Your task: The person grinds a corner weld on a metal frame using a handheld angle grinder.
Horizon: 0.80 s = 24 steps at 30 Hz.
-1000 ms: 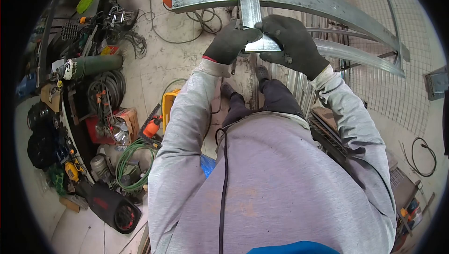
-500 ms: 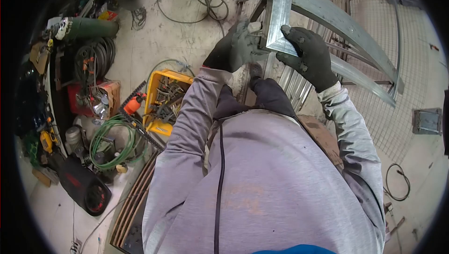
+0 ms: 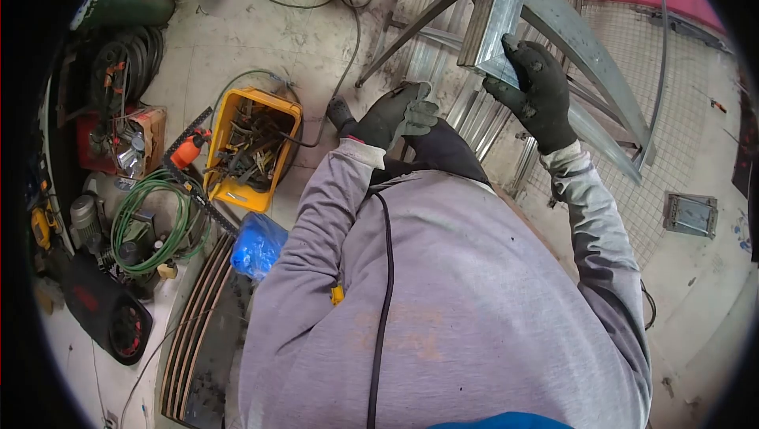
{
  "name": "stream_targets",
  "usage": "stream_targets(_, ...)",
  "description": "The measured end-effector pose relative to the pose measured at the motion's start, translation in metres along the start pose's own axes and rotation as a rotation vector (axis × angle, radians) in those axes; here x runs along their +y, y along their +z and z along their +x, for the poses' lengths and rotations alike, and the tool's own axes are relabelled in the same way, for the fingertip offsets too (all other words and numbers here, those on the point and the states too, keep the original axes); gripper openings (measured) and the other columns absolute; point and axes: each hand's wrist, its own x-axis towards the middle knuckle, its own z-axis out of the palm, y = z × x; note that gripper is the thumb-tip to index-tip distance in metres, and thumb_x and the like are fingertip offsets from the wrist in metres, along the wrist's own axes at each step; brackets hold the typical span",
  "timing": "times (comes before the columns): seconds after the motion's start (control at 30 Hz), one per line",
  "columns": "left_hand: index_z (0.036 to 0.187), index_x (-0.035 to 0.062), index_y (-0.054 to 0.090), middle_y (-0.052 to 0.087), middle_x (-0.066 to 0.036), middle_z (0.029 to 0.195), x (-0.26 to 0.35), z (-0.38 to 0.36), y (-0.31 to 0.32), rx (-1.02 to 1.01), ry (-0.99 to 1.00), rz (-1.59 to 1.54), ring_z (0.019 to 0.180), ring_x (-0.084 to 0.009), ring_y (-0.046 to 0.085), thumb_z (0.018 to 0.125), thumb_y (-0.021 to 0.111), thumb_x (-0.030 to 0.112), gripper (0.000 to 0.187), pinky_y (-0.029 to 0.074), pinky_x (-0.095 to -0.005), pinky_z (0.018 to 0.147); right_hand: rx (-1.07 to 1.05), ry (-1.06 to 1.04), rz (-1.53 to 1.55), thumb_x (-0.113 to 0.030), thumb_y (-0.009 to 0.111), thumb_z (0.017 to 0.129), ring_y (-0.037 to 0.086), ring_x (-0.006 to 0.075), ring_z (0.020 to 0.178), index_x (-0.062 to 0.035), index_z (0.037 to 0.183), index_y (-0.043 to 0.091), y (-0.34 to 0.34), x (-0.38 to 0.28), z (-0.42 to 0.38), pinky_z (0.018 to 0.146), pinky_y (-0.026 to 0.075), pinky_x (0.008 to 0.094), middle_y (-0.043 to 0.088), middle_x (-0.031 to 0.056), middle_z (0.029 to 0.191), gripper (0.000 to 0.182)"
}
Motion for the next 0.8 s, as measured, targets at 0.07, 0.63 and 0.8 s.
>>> stream_targets(0.07,0.133,0.0159,0.059,0.069,-0.012,0.119,-0.004,0.0,-0.001,-0.001,-0.014,0.013,0.104,-0.0289,0.07,0.099,0.063,0.055,0.052,0.056,-0.0456,0.092,-0.006,-0.016,-0.019,-0.032,0.09,0.073,0.071,0.0319,0.09,-0.0058,0.128,0.069,0.0,-0.001,0.002,0.078,0.056,0.0404,0.071,0.0143,0.106,0.065)
stream_targets(0.63,0.136,0.0093,0.061,0.068,-0.015,0.118,0.007,-0.023,0.008,0.008,-0.004,0.115,0.103,-0.03,0.071,0.101,0.06,0.054,0.056,0.058,-0.0447,0.09,0.016,-0.133,-0.15,-0.035,0.087,0.078,0.07,0.034,0.098,-0.0076,0.135,0.064,0.002,0.006,-0.002,0.083,0.055,0.0431,0.071,0.0157,0.112,0.067)
stream_targets(0.8,0.116,0.0154,0.059,0.057,-0.004,0.098,0.007,-0.036,0.029,-0.01,-0.029,-0.004,0.081,-0.0166,0.055,0.103,0.06,0.041,0.029,0.044,-0.0334,0.072,0.099,-0.188,-0.114,-0.035,0.087,0.078,0.07,0.0331,0.098,-0.0064,0.139,0.061,0.006,0.008,0.0,0.083,0.055,0.0425,0.071,0.0157,0.112,0.072)
